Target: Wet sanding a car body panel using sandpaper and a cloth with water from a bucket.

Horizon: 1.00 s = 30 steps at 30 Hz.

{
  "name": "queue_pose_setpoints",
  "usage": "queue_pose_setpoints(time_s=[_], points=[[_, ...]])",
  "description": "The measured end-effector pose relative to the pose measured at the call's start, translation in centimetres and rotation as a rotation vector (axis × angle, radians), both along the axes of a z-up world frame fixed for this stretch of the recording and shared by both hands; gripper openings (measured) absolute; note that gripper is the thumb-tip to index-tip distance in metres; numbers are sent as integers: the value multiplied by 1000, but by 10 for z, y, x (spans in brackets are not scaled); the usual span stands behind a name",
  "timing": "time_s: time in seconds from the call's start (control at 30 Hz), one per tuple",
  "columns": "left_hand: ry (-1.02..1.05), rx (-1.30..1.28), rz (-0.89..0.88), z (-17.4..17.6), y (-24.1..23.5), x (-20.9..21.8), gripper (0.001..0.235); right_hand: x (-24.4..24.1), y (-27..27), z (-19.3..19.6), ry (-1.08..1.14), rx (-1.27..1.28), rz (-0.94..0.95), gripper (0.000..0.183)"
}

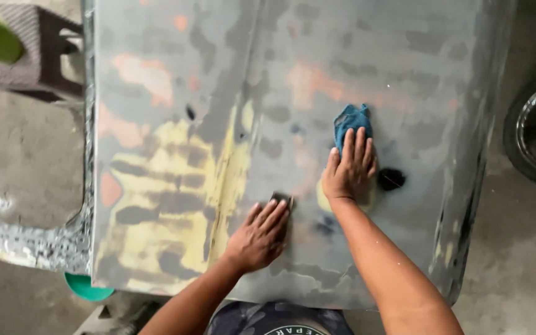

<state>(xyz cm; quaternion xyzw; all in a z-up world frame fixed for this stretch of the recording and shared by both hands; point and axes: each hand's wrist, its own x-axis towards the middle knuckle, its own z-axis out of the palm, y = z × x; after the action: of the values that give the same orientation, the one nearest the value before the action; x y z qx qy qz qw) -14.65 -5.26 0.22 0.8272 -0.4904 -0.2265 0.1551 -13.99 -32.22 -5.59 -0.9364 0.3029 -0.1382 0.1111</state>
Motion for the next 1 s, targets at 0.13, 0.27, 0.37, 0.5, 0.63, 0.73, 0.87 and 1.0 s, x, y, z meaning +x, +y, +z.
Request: queue_pose_setpoints(time_s=[0.13,0.27,0.37,0.5,0.63,0.73,0.87,1.0], points=[[-25,15,207,10,47,-48,80,7,-1,-5,-11,-25,72,57],[52,62,487,13,71,-80,76,50,16,-2,44,66,321,62],[-9,113,485,1,90,-102,73,74,68,4,140,120,622,64],[-279,106,553,-3,112,-111,62,44,154,3,96,166,943,62],[-370,93,596,-8,149,-129,57,-28,234,19,76,242,1035,56],[-395,35,662,-11,182,-136,59,-60,278,22,113,273,1117,51],[-360,-102,838,-22,230,-150,51,-84,337,20,61,348,1050,41],[-154,-273,1111,-18,279,-170,47,-104,401,2,15,515,982,33]])
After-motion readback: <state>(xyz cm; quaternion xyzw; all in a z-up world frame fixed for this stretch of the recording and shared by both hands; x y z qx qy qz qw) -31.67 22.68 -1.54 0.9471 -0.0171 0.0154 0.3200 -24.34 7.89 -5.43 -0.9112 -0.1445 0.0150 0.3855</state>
